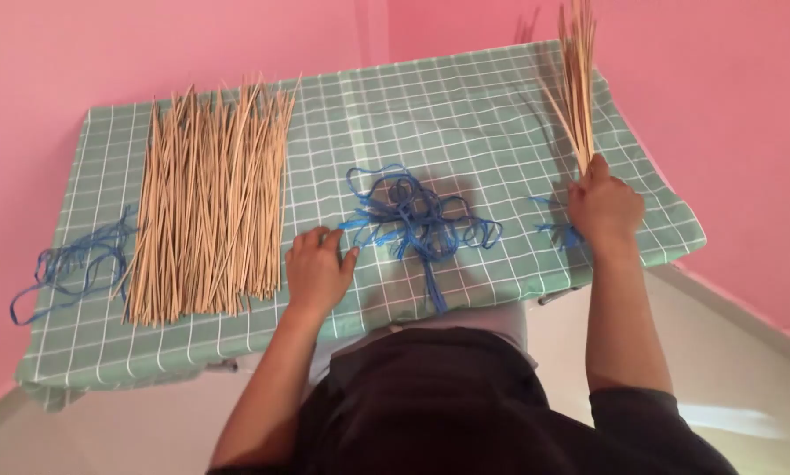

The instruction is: The person is organizing thin wooden sticks into uniform bundles and securing each bundle with a blue plastic string.

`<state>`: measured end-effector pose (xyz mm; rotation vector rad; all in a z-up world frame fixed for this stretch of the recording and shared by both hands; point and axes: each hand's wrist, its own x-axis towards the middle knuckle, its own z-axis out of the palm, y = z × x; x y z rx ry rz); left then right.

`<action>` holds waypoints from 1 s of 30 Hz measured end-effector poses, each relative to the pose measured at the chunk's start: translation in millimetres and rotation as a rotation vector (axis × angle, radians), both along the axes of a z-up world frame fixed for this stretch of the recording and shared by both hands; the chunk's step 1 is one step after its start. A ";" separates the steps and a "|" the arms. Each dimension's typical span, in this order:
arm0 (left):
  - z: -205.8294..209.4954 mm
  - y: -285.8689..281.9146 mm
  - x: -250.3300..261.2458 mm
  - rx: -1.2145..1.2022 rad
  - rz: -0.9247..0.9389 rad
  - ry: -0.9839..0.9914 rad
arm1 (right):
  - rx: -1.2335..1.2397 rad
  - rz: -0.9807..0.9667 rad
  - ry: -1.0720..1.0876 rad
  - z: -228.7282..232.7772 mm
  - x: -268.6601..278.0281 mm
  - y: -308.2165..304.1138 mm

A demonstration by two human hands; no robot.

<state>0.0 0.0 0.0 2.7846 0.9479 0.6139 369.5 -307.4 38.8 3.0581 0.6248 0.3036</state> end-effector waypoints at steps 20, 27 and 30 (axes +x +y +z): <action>29.6 9.5 -4.7 -0.133 -0.047 0.129 | 0.460 0.777 0.293 35.2 -139.3 111.8; 14.1 11.9 -6.3 -0.081 -0.108 -0.005 | 0.126 0.799 0.248 1.9 -169.5 136.7; 2.7 14.5 -6.0 -0.008 -0.120 -0.032 | 0.374 0.776 0.009 -35.4 -155.6 141.2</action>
